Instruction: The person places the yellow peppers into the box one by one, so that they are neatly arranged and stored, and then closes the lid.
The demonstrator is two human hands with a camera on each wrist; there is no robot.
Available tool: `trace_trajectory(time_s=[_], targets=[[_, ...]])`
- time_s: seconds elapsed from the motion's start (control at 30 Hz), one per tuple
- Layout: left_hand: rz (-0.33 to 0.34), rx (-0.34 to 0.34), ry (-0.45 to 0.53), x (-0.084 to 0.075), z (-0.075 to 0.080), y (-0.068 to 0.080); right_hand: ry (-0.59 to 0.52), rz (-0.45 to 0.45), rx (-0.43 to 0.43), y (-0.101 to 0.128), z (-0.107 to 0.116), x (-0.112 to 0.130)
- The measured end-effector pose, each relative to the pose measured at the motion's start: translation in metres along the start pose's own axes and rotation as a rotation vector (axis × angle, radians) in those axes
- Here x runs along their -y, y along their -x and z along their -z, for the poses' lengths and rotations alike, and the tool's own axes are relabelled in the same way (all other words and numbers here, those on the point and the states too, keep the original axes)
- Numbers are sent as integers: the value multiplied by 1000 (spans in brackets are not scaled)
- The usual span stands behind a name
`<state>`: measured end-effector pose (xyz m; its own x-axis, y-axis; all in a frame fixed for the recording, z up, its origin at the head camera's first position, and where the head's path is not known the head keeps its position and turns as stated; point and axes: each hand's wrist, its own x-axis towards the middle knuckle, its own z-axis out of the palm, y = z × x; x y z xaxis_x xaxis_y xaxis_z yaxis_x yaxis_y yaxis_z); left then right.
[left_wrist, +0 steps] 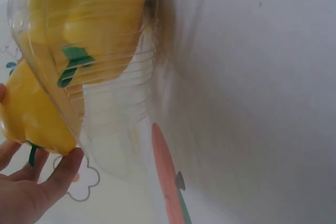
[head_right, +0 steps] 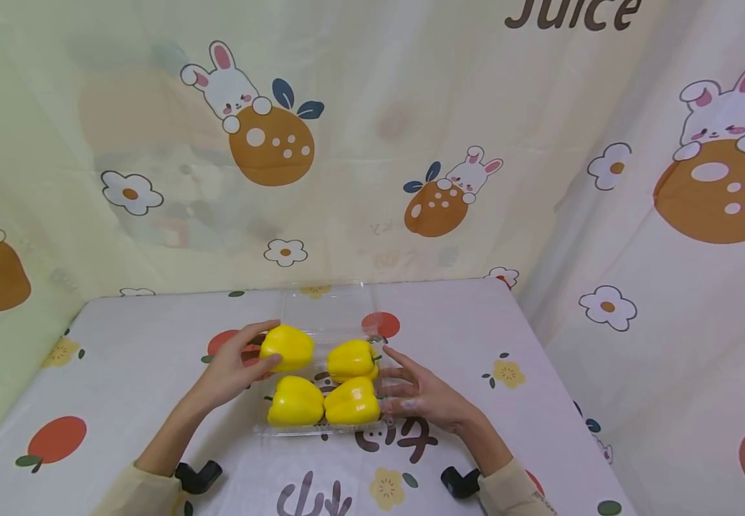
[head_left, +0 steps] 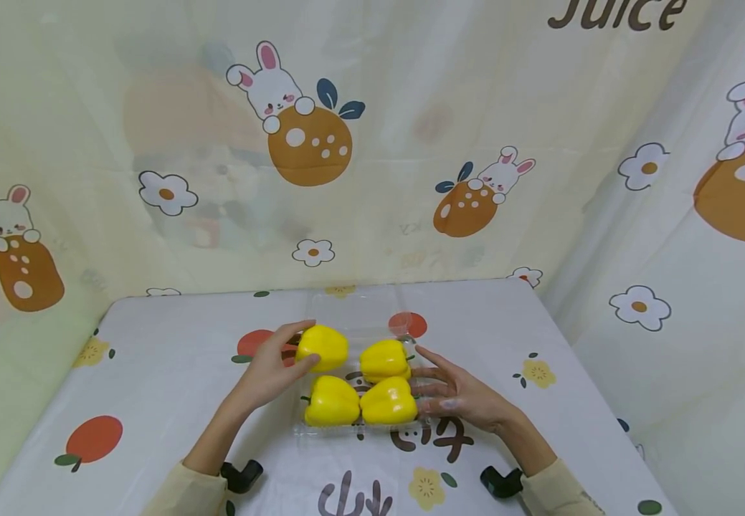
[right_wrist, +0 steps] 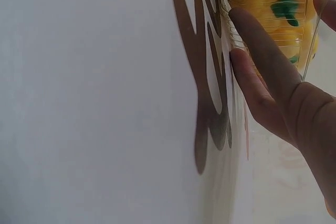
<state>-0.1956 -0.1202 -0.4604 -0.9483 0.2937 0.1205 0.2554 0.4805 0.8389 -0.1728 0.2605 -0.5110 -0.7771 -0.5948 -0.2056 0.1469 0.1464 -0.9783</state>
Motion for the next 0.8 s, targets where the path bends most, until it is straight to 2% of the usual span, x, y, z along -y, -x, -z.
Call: trace_trajectory(time_s=[0.3, 0.5, 0.8], targets=[[-30, 11, -48, -2, -6, -2, -8, 6, 4, 0, 0, -1], [-25, 38, -65, -3, -10, -2, -3, 6, 10, 0, 1, -1], [-18, 44, -117, -7, -13, -2, -9, 7, 14, 1, 1, 0]])
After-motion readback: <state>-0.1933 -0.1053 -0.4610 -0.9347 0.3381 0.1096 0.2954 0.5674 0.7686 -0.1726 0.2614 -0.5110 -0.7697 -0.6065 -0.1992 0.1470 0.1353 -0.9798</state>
